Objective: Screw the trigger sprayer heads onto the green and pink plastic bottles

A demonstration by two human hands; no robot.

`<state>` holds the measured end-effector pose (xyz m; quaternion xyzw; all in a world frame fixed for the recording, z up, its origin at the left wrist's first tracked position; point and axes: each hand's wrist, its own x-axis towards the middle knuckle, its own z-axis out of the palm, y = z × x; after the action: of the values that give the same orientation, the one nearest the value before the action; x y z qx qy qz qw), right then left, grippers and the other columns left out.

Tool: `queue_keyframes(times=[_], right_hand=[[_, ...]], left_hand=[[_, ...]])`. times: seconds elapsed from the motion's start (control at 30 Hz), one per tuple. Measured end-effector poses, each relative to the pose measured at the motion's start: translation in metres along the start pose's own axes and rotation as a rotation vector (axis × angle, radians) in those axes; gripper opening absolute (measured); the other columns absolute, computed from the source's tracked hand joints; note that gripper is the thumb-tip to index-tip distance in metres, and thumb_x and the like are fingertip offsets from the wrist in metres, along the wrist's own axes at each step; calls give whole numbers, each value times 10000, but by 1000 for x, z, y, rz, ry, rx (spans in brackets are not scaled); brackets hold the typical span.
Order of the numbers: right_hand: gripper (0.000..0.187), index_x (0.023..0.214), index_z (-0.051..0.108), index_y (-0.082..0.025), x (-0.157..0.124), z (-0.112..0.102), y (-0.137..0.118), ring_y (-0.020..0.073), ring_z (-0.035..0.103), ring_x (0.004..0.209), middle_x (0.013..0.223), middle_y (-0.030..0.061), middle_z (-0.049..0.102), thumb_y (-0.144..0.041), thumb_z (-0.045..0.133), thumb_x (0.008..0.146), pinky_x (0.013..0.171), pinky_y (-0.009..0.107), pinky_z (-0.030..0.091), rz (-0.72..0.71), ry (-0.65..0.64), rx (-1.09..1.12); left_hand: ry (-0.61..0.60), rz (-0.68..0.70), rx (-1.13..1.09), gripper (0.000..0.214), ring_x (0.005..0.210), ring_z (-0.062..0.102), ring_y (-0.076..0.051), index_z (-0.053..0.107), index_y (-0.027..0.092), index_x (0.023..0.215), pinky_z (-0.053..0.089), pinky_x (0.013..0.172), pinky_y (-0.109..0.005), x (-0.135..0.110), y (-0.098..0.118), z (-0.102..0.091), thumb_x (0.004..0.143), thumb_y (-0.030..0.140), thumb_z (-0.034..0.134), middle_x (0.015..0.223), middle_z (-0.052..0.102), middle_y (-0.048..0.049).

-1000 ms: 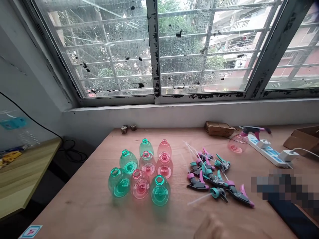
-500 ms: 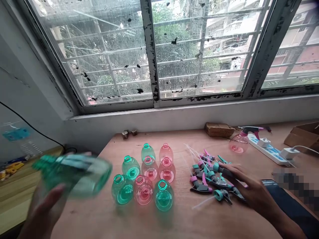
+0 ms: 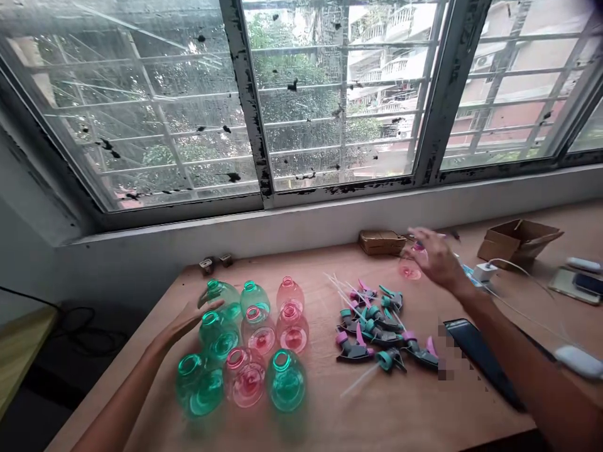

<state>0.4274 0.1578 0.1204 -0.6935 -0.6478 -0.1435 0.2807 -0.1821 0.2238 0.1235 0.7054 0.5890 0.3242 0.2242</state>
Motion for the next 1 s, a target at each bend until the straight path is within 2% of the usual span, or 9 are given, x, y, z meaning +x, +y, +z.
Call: queue_keyframes(times=[0.1,0.23,0.3,0.4,0.5,0.57,0.7,0.87,1.0], right_hand=[[479,1397,460,-55,46,-7,20,380,388,1361,1454,272,448,-302,544,995,1091,588,317,180,3,-93],[293,1215,608,-174,59,-4,11,275,623,1111,1279,87,619,-301,641,953,962,531,491,291,-88,-129],[281,1182,618,-138,47,-11,-3,303,642,1083,1190,124,669,-308,624,958,942,530,490,289,-78,-103],[399,1223,565,-102,5,-38,-33,402,674,1014,1040,222,723,-418,536,981,801,488,527,251,3,6],[388,1138,577,-253,-60,-74,-83,281,753,719,885,63,760,-579,525,934,610,336,588,162,14,212],[326,1076,610,-297,-108,-97,-126,254,737,562,823,34,761,-573,571,907,507,325,594,29,46,558],[318,1154,587,-311,-179,-122,-195,275,730,505,702,16,762,-531,567,926,379,331,571,-183,-50,702],[386,1197,582,-218,-192,-116,-204,293,743,598,783,86,786,-517,481,974,473,337,573,-420,-246,614],[416,1049,688,-205,-174,-123,-197,230,708,717,822,66,752,-576,535,938,619,279,548,-574,-649,781]], left_hand=[[-36,7,0,848,1171,629,-421,659,199,1220,554,919,-517,-5,3,2,732,857,439,1223,709,-167],[134,73,4,878,1372,438,-399,593,211,1304,344,1130,-581,-22,10,-3,797,861,291,1381,606,-133],[327,122,-5,835,1450,313,-354,479,224,1398,189,1215,-567,-43,19,-8,856,812,240,1512,466,-85],[619,176,-62,625,1459,306,-259,285,384,1471,254,1219,-521,-96,45,-6,982,559,-63,1598,292,76],[873,340,-123,407,1399,402,-316,431,472,1356,366,1148,-613,-164,87,26,995,545,258,1491,438,131],[585,520,4,542,1312,490,-382,497,458,1337,401,1103,-658,-203,118,62,841,673,542,1434,522,47],[525,691,184,853,1330,470,-358,319,398,1489,423,1087,-605,-248,161,121,779,385,791,1472,480,-49],[272,492,62,814,1308,507,-360,344,321,1486,438,1067,-561,-277,152,127,802,240,778,1376,576,-125],[-376,207,-341,573,1130,655,-346,544,295,1344,583,881,-431,-297,125,132,827,429,755,1217,692,-108]])
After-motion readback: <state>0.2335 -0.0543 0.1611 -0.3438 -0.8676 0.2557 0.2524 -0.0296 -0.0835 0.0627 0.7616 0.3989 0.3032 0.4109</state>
